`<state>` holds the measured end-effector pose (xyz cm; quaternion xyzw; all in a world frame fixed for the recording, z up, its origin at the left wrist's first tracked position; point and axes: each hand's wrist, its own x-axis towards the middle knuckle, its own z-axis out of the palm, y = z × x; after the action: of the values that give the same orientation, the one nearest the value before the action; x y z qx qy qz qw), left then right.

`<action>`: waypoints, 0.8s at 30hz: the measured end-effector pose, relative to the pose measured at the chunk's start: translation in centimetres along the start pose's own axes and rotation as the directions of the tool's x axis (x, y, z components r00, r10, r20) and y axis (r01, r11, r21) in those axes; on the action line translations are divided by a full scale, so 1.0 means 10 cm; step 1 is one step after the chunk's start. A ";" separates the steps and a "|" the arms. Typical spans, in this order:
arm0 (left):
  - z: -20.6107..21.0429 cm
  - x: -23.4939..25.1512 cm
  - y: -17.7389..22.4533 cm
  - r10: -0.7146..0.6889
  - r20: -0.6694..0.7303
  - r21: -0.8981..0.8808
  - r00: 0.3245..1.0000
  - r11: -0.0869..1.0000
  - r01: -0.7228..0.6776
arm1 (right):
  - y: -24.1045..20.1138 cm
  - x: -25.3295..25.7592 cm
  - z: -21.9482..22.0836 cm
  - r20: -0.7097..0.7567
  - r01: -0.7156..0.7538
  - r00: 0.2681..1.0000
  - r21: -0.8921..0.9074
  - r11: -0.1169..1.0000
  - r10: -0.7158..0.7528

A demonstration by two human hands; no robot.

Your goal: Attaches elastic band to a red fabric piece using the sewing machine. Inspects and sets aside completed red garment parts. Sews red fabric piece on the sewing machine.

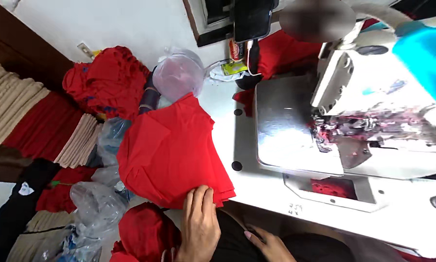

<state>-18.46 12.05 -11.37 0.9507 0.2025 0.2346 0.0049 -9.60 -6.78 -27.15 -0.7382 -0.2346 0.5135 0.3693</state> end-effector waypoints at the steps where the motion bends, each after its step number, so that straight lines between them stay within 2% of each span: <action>1: -0.03 0.01 -0.03 -0.019 -0.002 -0.057 1.000 0.998 0.018 | 0.00 0.00 0.00 -0.003 -0.003 1.000 0.009 1.000 0.003; 3: -0.09 0.06 -0.10 -0.091 0.044 -0.190 0.995 0.977 0.097 | -0.01 0.02 0.02 -0.006 -0.012 1.000 0.014 1.000 0.012; 5: -0.18 0.20 -0.15 -0.194 0.176 -0.299 0.965 0.923 0.241 | -0.02 0.05 0.01 -0.010 -0.029 1.000 0.014 0.999 0.029; 8: -0.31 0.46 -0.26 -0.321 0.464 -0.340 0.826 0.796 0.500 | 0.03 0.08 0.01 -0.025 -0.031 0.999 0.016 0.999 0.031; 9: -0.31 0.52 -0.32 -0.334 0.533 -0.338 0.777 0.758 0.557 | 0.06 0.09 0.01 -0.034 -0.021 0.999 0.013 1.000 0.022; 11: -0.24 0.57 -0.50 -0.290 0.616 -0.376 0.732 0.708 0.597 | 0.06 0.10 0.03 -0.034 -0.018 0.999 0.007 1.000 0.018; 18: -0.24 0.66 -0.68 -0.118 0.728 -0.591 0.675 0.393 0.705 | 0.09 0.14 0.01 -0.045 -0.043 0.998 -0.013 0.999 0.042; 20: -0.24 0.65 -0.70 -0.104 0.717 -0.619 0.690 0.361 0.697 | 0.10 0.16 0.01 -0.048 -0.053 0.997 -0.006 0.999 0.052; 24: -0.22 0.62 -0.72 -0.071 0.700 -0.645 0.710 0.363 0.672 | 0.10 0.17 0.00 -0.054 -0.066 0.996 0.019 0.998 0.067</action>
<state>-17.20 20.91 -7.46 0.7511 0.2640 0.0031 0.6051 -9.03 -6.14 -28.96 -0.7561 -0.1952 0.5072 0.3646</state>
